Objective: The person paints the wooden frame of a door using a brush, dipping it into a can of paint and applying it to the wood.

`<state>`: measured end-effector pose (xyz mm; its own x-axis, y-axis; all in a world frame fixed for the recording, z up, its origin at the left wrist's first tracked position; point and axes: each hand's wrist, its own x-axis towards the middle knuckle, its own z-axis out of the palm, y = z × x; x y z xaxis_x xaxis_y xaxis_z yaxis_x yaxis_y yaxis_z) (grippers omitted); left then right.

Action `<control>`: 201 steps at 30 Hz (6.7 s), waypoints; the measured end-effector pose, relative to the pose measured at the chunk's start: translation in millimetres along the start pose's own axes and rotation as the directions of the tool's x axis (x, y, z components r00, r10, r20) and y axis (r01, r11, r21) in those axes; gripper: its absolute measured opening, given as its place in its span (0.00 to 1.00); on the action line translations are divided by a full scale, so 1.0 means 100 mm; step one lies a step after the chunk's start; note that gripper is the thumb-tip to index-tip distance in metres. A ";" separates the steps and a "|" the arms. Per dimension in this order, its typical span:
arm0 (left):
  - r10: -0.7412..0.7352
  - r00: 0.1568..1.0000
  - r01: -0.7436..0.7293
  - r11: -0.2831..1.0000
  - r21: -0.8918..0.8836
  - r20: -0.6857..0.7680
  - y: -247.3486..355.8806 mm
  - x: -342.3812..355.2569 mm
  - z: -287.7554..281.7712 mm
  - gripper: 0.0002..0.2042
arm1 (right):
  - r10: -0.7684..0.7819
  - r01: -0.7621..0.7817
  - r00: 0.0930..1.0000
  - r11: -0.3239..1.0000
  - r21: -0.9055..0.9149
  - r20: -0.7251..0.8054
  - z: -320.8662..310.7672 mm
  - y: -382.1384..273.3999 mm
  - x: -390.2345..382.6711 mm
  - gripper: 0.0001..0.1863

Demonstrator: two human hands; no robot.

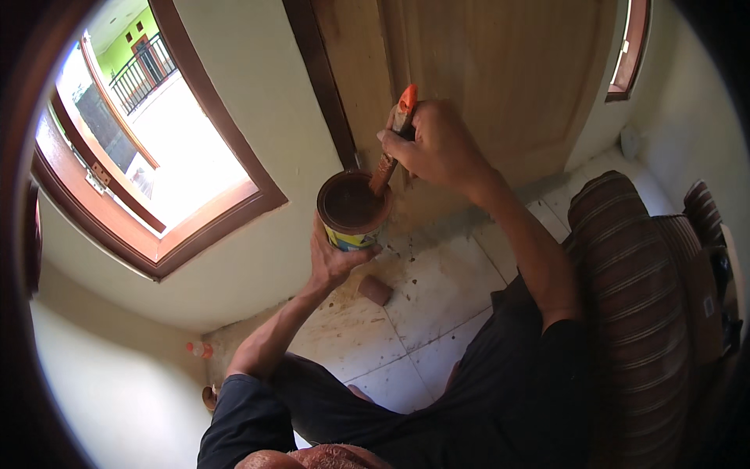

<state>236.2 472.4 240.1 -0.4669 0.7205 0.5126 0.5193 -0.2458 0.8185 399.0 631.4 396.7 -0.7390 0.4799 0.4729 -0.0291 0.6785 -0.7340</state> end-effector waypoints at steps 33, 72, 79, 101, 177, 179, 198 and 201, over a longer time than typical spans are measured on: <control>-0.100 0.994 0.099 0.994 -0.050 -0.030 -0.34 -0.11 -0.12 0.43 | -0.808 0.689 0.173 0.508 -0.517 -0.563 -0.11 -0.59 1.87 0.11; -0.107 0.994 0.106 0.994 -0.033 -0.025 -0.38 -0.18 -0.22 0.42 | -0.606 0.431 0.623 0.793 -0.430 -0.493 0.65 0.67 1.15 0.19; -0.143 0.990 0.142 0.983 -0.113 0.002 -0.59 -0.25 -0.26 0.41 | -0.755 0.651 0.223 0.586 -0.482 -0.617 0.41 0.11 1.44 0.08; -0.124 0.990 0.123 0.992 -0.017 -0.061 -0.43 -0.26 -0.16 0.34 | -0.716 0.604 0.411 0.677 -0.420 -0.564 0.99 1.17 0.76 0.07; -0.269 0.955 0.271 0.963 0.003 -0.126 -0.61 -0.42 -0.27 0.31 | 0.402 0.228 0.846 0.323 0.919 -0.351 1.74 2.37 -0.04 0.14; -0.248 0.960 0.250 0.968 -0.004 -0.129 -0.62 -0.42 -0.27 0.31 | 0.406 0.237 0.842 0.315 0.919 -0.356 1.76 2.38 -0.05 0.14; -0.289 0.956 0.292 0.955 0.062 -0.050 -0.61 -0.43 -0.28 0.32 | 0.344 0.104 0.835 0.668 0.737 -0.430 1.86 2.58 -0.40 0.12; -0.300 0.951 0.304 0.952 0.041 -0.072 -0.62 -0.45 -0.27 0.31 | 0.337 0.068 0.837 0.718 0.693 -0.431 1.91 2.68 -0.48 0.12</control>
<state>205.6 437.9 173.5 -0.6514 0.7127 0.2604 0.3817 0.0112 0.9242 298.3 684.2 84.2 -0.3382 0.8702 0.3583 -0.5372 0.1341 -0.8327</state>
